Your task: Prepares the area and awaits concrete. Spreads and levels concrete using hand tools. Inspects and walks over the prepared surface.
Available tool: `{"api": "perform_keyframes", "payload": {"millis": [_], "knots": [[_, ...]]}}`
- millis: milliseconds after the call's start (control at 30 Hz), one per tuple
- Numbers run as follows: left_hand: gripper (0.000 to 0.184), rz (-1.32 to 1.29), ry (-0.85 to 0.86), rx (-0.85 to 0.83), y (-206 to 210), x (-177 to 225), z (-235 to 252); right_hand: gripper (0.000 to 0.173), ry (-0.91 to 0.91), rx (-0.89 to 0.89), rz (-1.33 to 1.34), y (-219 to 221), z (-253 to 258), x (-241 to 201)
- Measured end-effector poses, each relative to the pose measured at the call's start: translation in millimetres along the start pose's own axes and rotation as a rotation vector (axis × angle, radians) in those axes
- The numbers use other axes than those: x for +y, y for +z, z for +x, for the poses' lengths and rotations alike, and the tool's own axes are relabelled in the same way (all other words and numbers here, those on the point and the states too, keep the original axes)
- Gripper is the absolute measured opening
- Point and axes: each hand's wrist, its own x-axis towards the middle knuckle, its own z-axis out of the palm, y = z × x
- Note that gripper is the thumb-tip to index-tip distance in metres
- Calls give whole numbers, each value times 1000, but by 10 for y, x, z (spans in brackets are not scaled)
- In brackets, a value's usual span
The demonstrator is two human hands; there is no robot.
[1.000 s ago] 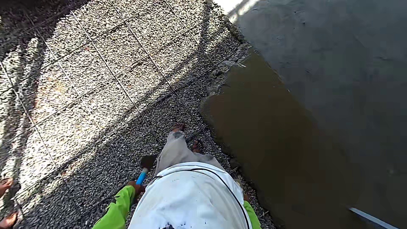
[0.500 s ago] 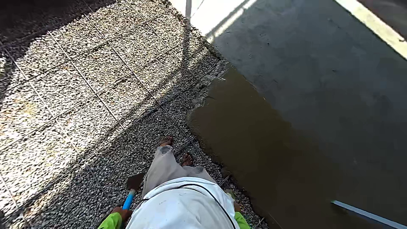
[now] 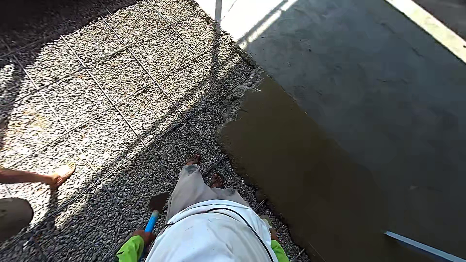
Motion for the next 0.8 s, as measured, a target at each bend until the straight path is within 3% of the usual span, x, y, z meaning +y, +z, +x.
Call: {"api": "perform_keyframes", "payload": {"millis": [267, 533, 800], "knots": [[52, -3, -6, -22, 50, -21, -77, 44, -10, 12, 79, 2, -6, -9], [60, 22, -35, -17, 81, -60, -22, 45, -33, 12, -23, -12, -42, -148], [52, -18, -2, -98, -15, 28, -240, 50, -5, -12, -48, -101, -16, -220]]}}
